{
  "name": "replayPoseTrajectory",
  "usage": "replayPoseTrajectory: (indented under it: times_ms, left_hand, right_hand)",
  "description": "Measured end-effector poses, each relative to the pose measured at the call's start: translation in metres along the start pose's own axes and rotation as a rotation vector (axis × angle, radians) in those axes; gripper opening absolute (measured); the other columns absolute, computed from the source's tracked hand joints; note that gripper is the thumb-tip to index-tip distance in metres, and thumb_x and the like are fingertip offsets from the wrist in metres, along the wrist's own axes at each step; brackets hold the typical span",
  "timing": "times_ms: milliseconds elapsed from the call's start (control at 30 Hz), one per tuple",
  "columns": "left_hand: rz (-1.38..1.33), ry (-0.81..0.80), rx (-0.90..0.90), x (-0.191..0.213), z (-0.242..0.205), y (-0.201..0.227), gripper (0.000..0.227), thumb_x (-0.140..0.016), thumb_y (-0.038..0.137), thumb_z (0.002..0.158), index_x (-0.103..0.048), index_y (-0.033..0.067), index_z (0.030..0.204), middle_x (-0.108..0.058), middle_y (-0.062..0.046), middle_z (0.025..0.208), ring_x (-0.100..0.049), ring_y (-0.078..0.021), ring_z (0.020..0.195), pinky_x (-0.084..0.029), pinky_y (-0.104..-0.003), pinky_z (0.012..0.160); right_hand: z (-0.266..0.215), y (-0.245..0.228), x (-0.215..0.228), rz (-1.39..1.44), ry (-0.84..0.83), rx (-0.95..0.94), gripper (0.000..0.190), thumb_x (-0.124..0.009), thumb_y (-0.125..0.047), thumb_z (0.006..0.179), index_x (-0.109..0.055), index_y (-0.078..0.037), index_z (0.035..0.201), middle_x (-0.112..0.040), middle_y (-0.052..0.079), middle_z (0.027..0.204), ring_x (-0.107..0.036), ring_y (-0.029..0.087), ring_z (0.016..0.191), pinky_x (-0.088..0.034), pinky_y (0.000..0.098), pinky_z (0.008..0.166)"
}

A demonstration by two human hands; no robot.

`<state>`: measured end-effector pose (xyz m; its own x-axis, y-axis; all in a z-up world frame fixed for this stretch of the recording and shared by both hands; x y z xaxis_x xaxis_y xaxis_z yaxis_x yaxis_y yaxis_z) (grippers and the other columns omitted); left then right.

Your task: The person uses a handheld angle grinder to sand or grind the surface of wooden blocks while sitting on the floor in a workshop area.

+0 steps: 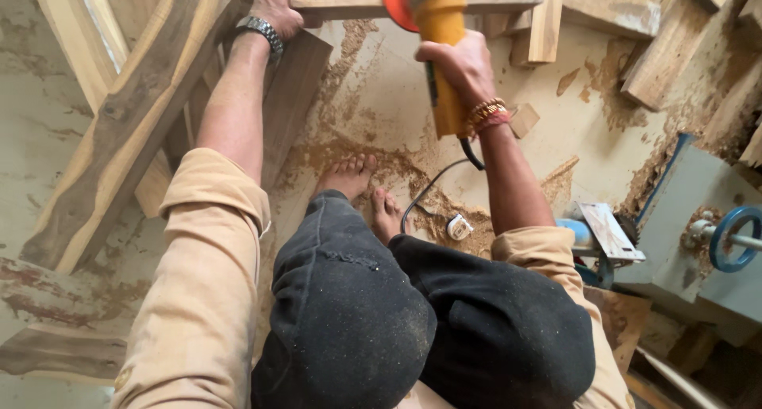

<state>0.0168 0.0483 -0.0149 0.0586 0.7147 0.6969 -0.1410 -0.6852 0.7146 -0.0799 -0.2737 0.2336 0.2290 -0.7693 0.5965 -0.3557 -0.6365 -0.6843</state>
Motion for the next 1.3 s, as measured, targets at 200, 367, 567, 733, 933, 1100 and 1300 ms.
replayPoseTrajectory:
  times_ms: [200, 367, 567, 733, 933, 1100, 1300]
  left_hand:
    - [-0.021, 0.003, -0.042, 0.007, 0.000, -0.002, 0.030, -0.066, 0.002, 0.077, -0.064, -0.0059, 0.106, -0.066, -0.031, 0.108, -0.064, -0.0450, 0.110, -0.054, -0.046, 0.095]
    - [0.004, -0.042, 0.110, 0.010, -0.004, 0.001, 0.027, -0.066, 0.003, 0.076, -0.067, -0.0053, 0.102, -0.068, -0.031, 0.105, -0.065, -0.0434, 0.106, -0.054, -0.044, 0.094]
    - [-0.094, 0.026, -0.031, 0.026, -0.011, 0.024, 0.043, -0.088, 0.011, 0.073, -0.066, -0.0035, 0.107, -0.070, -0.025, 0.110, -0.067, -0.0380, 0.106, -0.054, -0.042, 0.093]
    - [-0.190, -0.018, 0.062, 0.021, -0.011, 0.021, 0.059, -0.087, 0.014, 0.074, -0.059, 0.0007, 0.124, -0.069, -0.019, 0.117, -0.068, -0.0321, 0.110, -0.056, -0.038, 0.096]
    - [-0.051, 0.037, -0.024, 0.022, -0.013, 0.021, 0.058, -0.092, 0.012, 0.075, -0.060, -0.0055, 0.119, -0.066, -0.025, 0.118, -0.064, -0.0384, 0.113, -0.053, -0.041, 0.098]
    - [-0.134, -0.089, 0.202, 0.031, -0.019, 0.033, 0.059, -0.096, 0.023, 0.077, -0.064, 0.0017, 0.121, -0.070, -0.019, 0.117, -0.068, -0.0319, 0.109, -0.054, -0.041, 0.095]
    - [-0.117, -0.148, 0.249, 0.034, -0.021, 0.042, 0.051, -0.087, 0.011, 0.082, -0.061, 0.0037, 0.126, -0.070, -0.018, 0.118, -0.069, -0.0283, 0.108, -0.058, -0.036, 0.095]
  right_hand:
    - [0.005, 0.010, 0.009, -0.009, 0.021, -0.027, 0.036, -0.077, -0.027, 0.072, -0.068, 0.000, 0.094, -0.072, 0.009, 0.077, -0.070, 0.016, 0.061, -0.061, 0.0316, 0.054]
    - [0.002, 0.041, 0.050, 0.044, 0.113, -0.039, 0.036, -0.079, -0.025, 0.072, -0.067, 0.001, 0.094, -0.071, 0.009, 0.078, -0.068, 0.015, 0.059, -0.061, 0.0316, 0.052]
    - [0.005, 0.071, 0.080, 0.215, 0.235, -0.094, 0.026, -0.079, -0.020, 0.070, -0.071, 0.002, 0.081, -0.070, 0.008, 0.072, -0.067, 0.017, 0.054, -0.056, 0.0314, 0.049]
    - [0.016, 0.099, 0.119, 0.273, 0.329, -0.160, 0.026, -0.080, -0.021, 0.071, -0.071, 0.002, 0.078, -0.069, 0.008, 0.071, -0.065, 0.016, 0.053, -0.055, 0.0308, 0.050]
    - [0.020, 0.100, 0.113, 0.269, 0.251, -0.149, 0.030, -0.078, -0.021, 0.070, -0.068, 0.002, 0.088, -0.068, 0.007, 0.074, -0.066, 0.017, 0.055, -0.058, 0.0333, 0.051]
    - [0.028, 0.050, 0.057, 0.067, 0.115, -0.046, 0.038, -0.080, -0.025, 0.069, -0.067, 0.000, 0.093, -0.070, 0.007, 0.076, -0.068, 0.014, 0.057, -0.061, 0.0299, 0.050]
    - [0.013, 0.006, 0.023, 0.022, 0.028, -0.039, 0.034, -0.078, -0.029, 0.068, -0.069, 0.002, 0.081, -0.070, 0.010, 0.072, -0.070, 0.017, 0.056, -0.059, 0.0310, 0.049]
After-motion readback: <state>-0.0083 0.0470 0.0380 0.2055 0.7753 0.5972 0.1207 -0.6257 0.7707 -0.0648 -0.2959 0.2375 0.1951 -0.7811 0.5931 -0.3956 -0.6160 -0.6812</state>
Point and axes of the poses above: each hand's wrist, its own z-axis towards the middle knuckle, its own x-axis out of the back of the hand, y = z × x, the point moved 4 cm from there along z, towards the middle knuckle
